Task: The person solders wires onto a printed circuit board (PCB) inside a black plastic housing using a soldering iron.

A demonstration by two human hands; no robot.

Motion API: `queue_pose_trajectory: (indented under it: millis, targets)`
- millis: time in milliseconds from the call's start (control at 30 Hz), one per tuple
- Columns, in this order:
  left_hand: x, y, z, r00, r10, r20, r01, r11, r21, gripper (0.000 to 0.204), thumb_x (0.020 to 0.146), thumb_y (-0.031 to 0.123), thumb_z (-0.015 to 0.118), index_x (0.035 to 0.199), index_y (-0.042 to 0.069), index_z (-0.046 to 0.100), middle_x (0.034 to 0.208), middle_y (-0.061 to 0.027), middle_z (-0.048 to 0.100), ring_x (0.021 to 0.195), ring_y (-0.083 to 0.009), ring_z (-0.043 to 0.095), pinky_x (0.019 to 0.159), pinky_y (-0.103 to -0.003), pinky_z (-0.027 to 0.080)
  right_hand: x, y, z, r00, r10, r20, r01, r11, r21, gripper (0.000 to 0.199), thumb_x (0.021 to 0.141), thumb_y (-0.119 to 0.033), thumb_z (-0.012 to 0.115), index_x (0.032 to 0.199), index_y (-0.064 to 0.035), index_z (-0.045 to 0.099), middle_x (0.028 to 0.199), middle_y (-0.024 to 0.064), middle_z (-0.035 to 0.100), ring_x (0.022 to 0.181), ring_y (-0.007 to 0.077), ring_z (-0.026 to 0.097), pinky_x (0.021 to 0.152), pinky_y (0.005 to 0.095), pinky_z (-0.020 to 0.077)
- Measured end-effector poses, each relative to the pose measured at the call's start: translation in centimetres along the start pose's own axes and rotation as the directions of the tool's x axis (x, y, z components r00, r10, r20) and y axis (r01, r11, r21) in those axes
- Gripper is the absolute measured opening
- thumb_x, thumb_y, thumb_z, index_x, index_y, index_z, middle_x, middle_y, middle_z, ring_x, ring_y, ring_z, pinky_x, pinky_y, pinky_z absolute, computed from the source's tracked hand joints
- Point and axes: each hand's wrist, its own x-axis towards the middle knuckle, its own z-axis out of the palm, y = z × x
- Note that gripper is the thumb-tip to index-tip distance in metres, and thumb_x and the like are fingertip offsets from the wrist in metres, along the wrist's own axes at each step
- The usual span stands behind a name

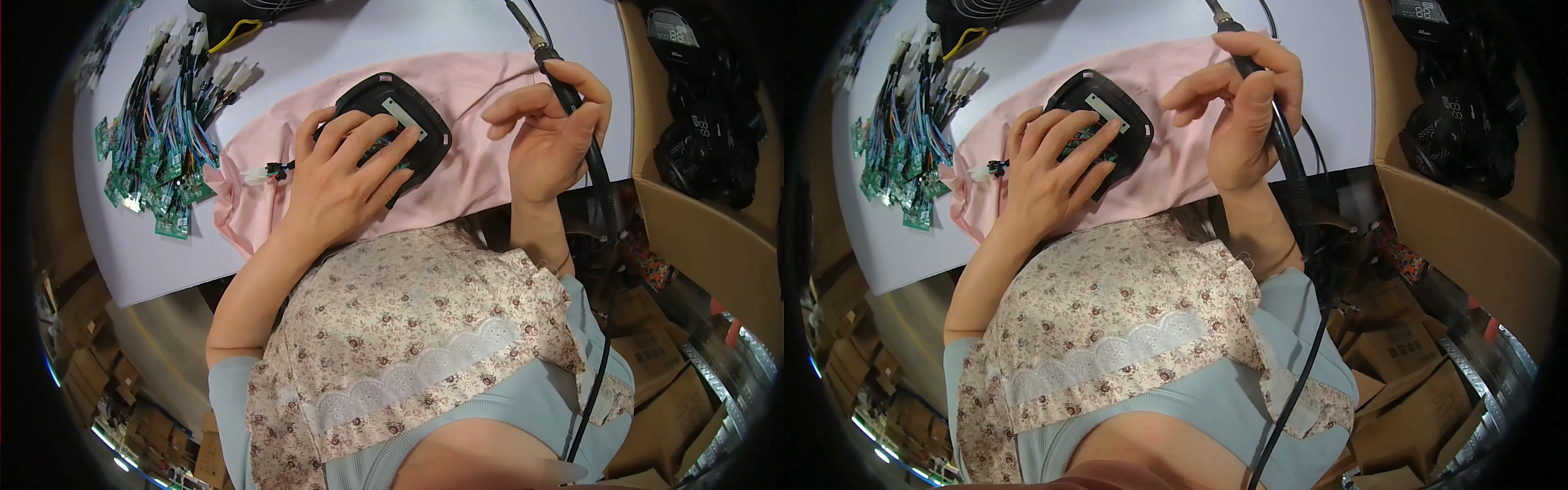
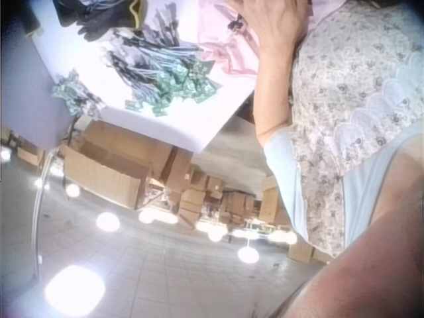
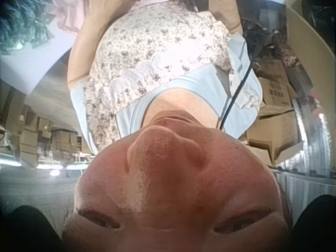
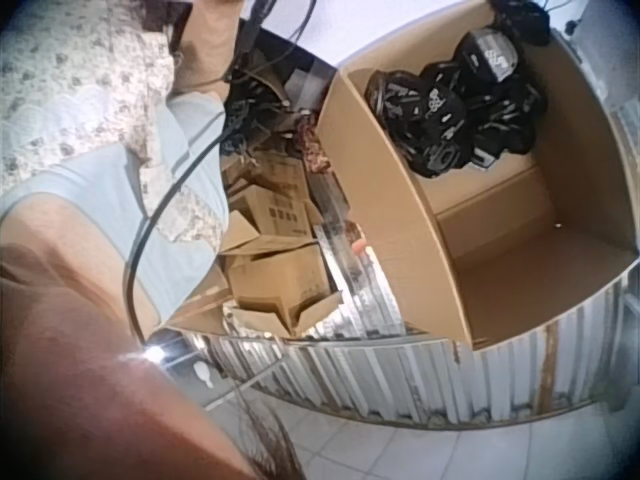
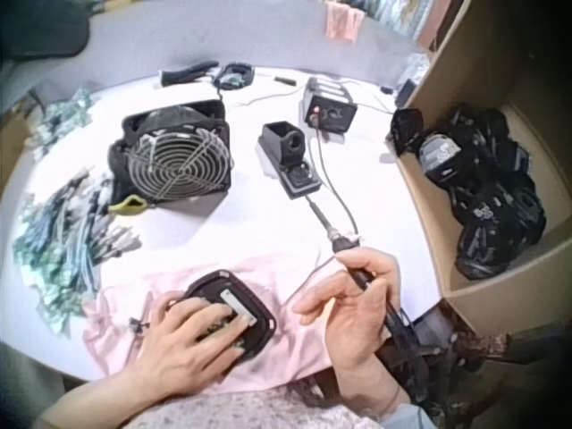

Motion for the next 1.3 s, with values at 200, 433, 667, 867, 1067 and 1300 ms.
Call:
queue_pose_trajectory:
  millis: [200,433,667,867,1067,1300]
  targets:
    - [0.0,0.0,0.2,0.999,-0.016,0.035,0.016,1.0,-0.011,0.044,0.085,0.027,0.074,0.128,0.018,0.07,0.113,-0.0002,0.064,0.11,-0.0225,0.055,0.107,-0.048,0.034,-0.8,-0.4,-0.5,0.993,0.113,-0.023,-0.113,0.993,-0.013,0.077,0.102,-0.069,0.028,0.127,0.0007,0.05,0.062,0.0132,0.06,0.044,0.0162,0.046,0.046,0.0265,0.0367]
    - [-0.1,0.1,0.1,0.999,-0.03,0.031,0.029,0.999,0.024,0.043,0.084,0.026,0.074,0.127,0.02,0.071,0.109,0.0017,0.065,0.108,-0.0216,0.055,0.11,-0.05,0.03,-0.7,0.1,0.4,0.975,0.222,-0.019,-0.205,0.928,0.31,0.027,0.108,-0.026,0.052,0.116,-0.0003,0.048,0.069,0.0073,0.056,0.055,0.0092,0.049,0.051,0.0238,0.036]
    - [-0.3,-0.1,0.3,0.999,-0.033,0.029,0.032,0.999,0.013,0.043,0.084,0.026,0.074,0.126,0.02,0.071,0.11,0.0006,0.063,0.11,-0.0225,0.054,0.111,-0.05,0.028,-1.3,1.3,0.9,0.997,-0.019,-0.077,0.022,0.999,0.044,0.018,0.103,-0.016,0.06,0.101,-0.0037,0.046,0.068,0.0049,0.052,0.055,0.0086,0.042,0.05,0.0227,0.0329]
    - [-0.1,0.0,0.3,0.999,-0.042,0.01,0.042,0.999,-0.004,0.04,0.083,0.025,0.074,0.123,0.021,0.072,0.109,0.0006,0.061,0.108,-0.0213,0.055,0.11,-0.051,0.028,-1.6,3.0,1.1,0.995,-0.057,-0.088,0.06,0.998,0.032,0.02,0.096,-0.009,0.069,0.095,-0.0045,0.05,0.074,0.0004,0.056,0.061,0.0034,0.038,0.056,0.0195,0.0324]
    - [-0.1,0.0,0.6,0.998,-0.056,-0.026,0.056,0.998,-0.008,0.037,0.081,0.024,0.075,0.118,0.021,0.072,0.107,0.0016,0.061,0.106,-0.0197,0.056,0.11,-0.052,0.029,-1.5,3.3,1.2,0.996,-0.062,-0.071,0.061,0.998,-0.007,0.019,0.096,-0.007,0.066,0.092,-0.0049,0.047,0.071,-0.0003,0.052,0.06,0.0043,0.039,0.056,0.0214,0.0335]
    - [0.0,0.0,0.5,0.999,-0.042,-0.017,0.041,0.999,-0.024,0.037,0.081,0.022,0.074,0.117,0.017,0.072,0.123,0.0033,0.065,0.112,-0.0185,0.057,0.111,-0.051,0.028,-1.5,3.2,1.2,0.996,-0.021,-0.092,0.024,0.999,0.029,0.018,0.095,-0.006,0.065,0.09,-0.0047,0.048,0.071,-0.0006,0.05,0.061,0.0038,0.039,0.056,0.0209,0.0342]
